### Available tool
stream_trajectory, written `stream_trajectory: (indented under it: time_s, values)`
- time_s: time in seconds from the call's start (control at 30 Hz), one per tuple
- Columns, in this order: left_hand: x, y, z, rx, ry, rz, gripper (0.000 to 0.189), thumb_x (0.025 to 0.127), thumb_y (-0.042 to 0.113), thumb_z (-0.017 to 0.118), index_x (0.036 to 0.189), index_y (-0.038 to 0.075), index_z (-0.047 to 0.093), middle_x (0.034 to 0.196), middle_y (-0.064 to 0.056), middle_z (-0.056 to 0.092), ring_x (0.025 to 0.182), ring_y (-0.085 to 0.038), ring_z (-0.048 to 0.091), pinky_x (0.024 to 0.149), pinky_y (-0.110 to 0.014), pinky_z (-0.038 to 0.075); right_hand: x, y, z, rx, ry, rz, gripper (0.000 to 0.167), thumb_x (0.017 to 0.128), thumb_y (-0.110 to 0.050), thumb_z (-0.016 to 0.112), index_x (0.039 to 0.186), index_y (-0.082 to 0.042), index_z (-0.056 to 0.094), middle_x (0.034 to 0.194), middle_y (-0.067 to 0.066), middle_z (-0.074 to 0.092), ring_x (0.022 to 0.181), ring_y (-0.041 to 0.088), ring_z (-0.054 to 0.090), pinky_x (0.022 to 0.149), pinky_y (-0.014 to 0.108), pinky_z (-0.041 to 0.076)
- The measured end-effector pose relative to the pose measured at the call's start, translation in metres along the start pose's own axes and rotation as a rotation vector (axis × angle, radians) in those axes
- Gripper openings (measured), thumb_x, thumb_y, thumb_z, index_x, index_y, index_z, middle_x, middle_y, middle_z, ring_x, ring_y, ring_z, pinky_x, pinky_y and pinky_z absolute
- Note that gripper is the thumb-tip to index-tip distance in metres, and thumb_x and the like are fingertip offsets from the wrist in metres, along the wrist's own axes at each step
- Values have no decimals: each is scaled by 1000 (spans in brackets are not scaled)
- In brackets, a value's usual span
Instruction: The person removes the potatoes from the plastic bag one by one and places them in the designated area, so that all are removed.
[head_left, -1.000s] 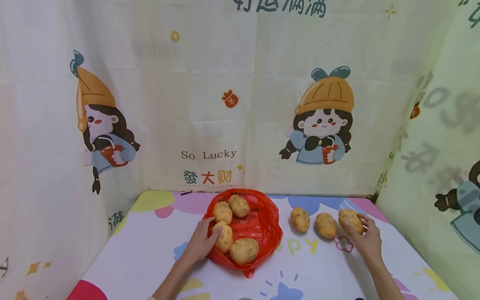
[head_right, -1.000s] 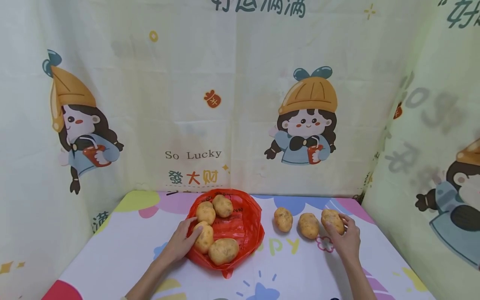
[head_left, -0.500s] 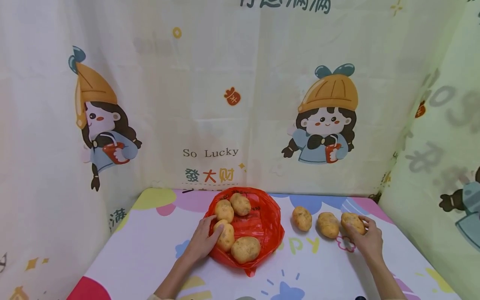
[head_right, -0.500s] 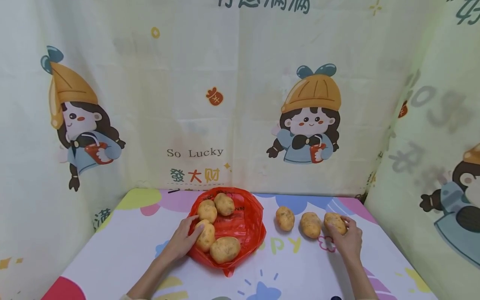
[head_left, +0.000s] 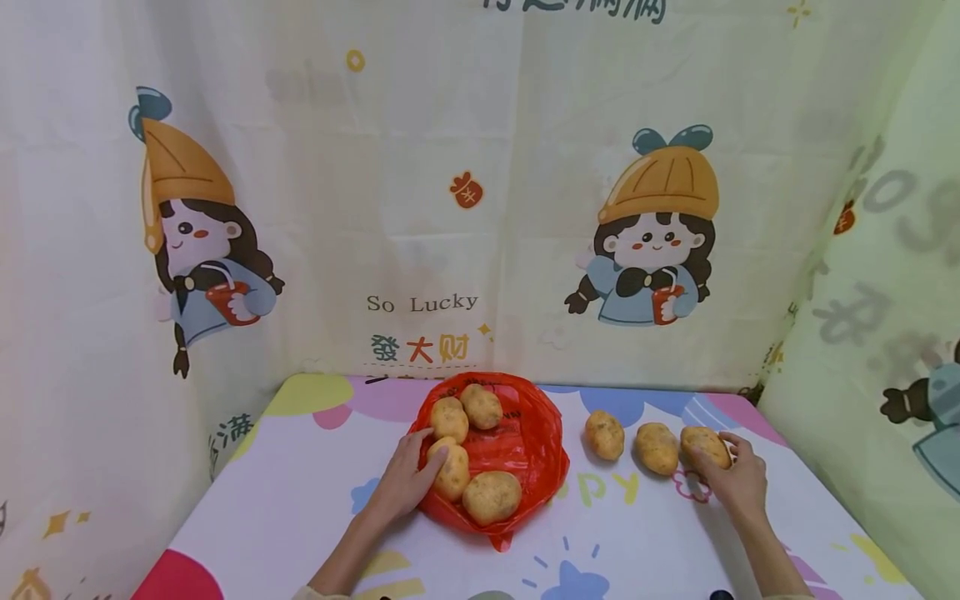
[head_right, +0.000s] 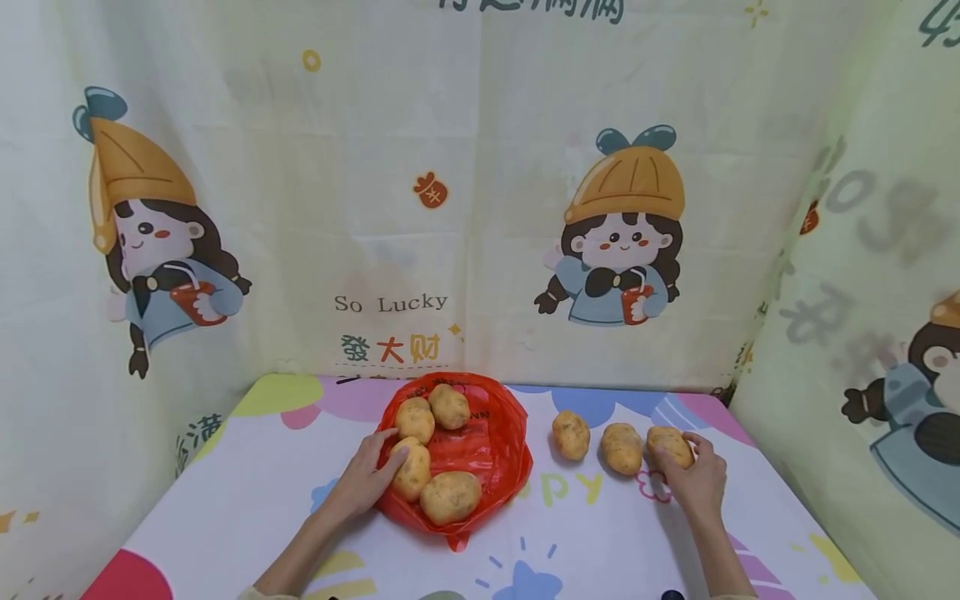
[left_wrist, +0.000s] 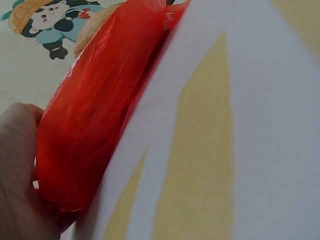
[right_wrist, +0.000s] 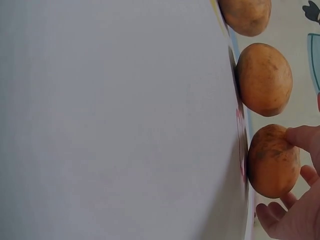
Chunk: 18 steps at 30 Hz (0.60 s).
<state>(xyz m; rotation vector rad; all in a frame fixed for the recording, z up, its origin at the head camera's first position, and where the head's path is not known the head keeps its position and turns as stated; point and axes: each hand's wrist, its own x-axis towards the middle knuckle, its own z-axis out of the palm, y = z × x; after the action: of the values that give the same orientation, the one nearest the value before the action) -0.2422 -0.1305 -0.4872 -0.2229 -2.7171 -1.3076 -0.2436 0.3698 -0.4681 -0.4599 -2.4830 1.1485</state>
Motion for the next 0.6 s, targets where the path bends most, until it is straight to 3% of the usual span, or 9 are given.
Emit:
stream_trajectory:
  time_s: [0.3,0.6]
  values:
    - [0,1,0,-8,-7,-9,68,102,53,54,148,4,45,148,-20,44,137,-41,43,112,-65,36,-4,-1,0,-11,84,-58,66,92,-21,71,140,13,43,135,41,43,128,57,36,107,65,30]
    - [1,1,0,-10,-6,-22,69,101,53,55,148,4,45,148,-21,44,136,-41,43,112,-65,37,-14,-22,-3,9,106,-1,68,95,-30,63,144,11,40,143,38,38,134,58,28,105,66,29]
